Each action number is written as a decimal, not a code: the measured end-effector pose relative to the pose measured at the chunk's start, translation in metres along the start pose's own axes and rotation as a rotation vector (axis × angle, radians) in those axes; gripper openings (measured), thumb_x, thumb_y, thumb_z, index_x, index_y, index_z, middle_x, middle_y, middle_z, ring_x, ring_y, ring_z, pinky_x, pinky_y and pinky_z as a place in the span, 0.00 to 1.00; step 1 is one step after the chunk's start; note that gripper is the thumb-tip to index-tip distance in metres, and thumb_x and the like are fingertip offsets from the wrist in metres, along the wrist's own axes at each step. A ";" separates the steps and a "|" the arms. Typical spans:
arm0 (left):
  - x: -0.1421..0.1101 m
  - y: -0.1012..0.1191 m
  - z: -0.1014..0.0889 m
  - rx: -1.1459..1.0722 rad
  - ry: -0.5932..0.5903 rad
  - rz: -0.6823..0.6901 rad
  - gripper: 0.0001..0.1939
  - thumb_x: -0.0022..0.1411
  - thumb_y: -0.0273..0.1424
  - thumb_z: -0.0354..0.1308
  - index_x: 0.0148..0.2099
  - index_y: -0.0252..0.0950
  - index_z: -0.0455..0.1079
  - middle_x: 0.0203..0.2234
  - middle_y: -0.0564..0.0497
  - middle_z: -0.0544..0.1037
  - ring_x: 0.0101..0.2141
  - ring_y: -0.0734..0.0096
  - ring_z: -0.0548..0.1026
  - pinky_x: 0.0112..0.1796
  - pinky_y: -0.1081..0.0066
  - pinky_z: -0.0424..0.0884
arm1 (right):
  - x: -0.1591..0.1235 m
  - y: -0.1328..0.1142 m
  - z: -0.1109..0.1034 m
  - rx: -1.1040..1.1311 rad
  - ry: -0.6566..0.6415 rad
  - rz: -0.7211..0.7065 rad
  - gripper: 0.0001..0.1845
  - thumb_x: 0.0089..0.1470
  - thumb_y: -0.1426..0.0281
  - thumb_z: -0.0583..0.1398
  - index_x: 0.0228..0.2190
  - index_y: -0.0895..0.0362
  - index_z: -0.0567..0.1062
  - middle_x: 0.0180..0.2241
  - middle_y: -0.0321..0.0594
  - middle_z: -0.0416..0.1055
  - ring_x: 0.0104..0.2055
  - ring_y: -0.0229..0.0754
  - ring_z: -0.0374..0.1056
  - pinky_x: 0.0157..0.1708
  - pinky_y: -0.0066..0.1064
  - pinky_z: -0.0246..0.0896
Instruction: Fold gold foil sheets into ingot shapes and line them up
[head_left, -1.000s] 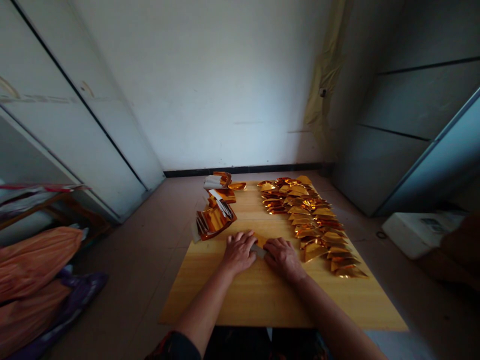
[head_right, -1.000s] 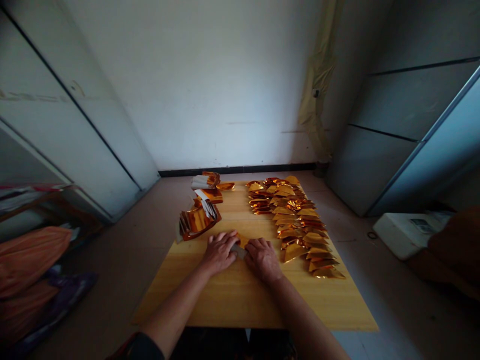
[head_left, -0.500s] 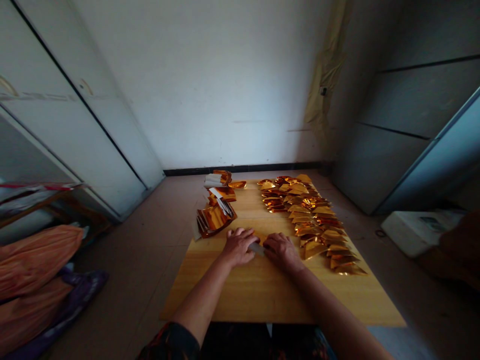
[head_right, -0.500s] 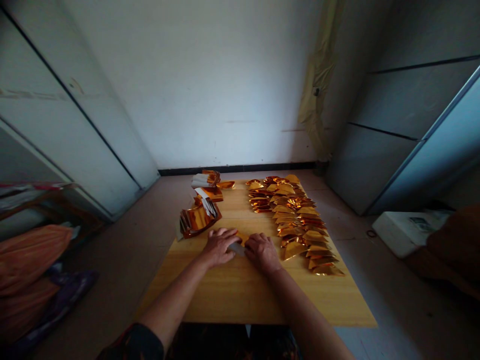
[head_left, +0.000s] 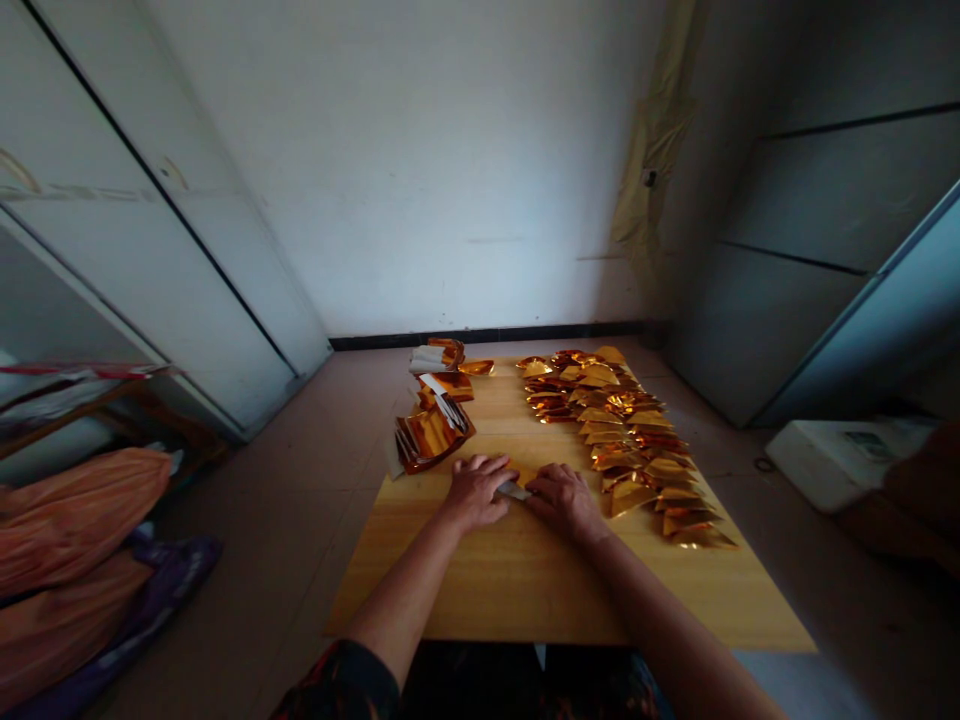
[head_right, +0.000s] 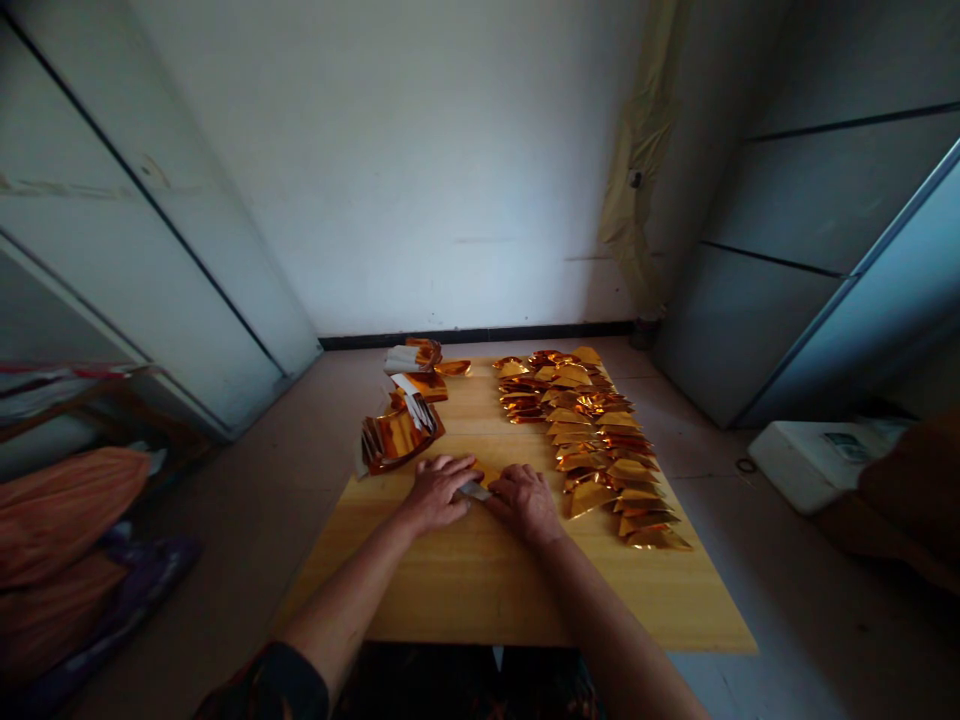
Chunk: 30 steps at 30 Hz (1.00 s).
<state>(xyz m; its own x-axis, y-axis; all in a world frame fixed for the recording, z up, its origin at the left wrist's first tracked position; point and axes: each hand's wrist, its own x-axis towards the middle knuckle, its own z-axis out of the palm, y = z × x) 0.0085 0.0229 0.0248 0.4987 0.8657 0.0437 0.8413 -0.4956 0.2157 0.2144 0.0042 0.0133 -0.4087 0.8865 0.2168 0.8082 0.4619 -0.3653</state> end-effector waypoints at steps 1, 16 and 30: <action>0.000 0.000 0.000 0.006 0.006 0.001 0.24 0.54 0.35 0.57 0.54 0.53 0.64 0.60 0.56 0.62 0.54 0.54 0.61 0.48 0.48 0.58 | 0.000 0.000 0.000 0.001 0.005 -0.005 0.12 0.58 0.60 0.56 0.40 0.48 0.76 0.42 0.40 0.70 0.44 0.43 0.62 0.42 0.33 0.55; -0.003 0.000 0.013 0.076 0.155 0.038 0.17 0.63 0.34 0.51 0.53 0.55 0.66 0.57 0.53 0.65 0.56 0.57 0.61 0.54 0.39 0.51 | -0.005 -0.002 0.002 -0.077 0.034 -0.131 0.11 0.60 0.68 0.54 0.42 0.50 0.74 0.40 0.40 0.72 0.42 0.42 0.62 0.42 0.33 0.51; -0.006 0.006 0.007 0.067 0.145 0.037 0.19 0.60 0.32 0.53 0.54 0.52 0.65 0.57 0.52 0.63 0.55 0.57 0.60 0.54 0.45 0.50 | 0.003 0.001 0.002 -0.022 0.008 -0.085 0.11 0.60 0.69 0.53 0.33 0.53 0.76 0.36 0.40 0.71 0.42 0.41 0.62 0.42 0.33 0.52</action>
<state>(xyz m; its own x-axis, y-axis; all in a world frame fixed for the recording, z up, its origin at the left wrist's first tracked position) 0.0116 0.0146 0.0193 0.4985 0.8454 0.1919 0.8373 -0.5269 0.1461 0.2128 0.0073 0.0114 -0.4731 0.8438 0.2532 0.7798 0.5348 -0.3254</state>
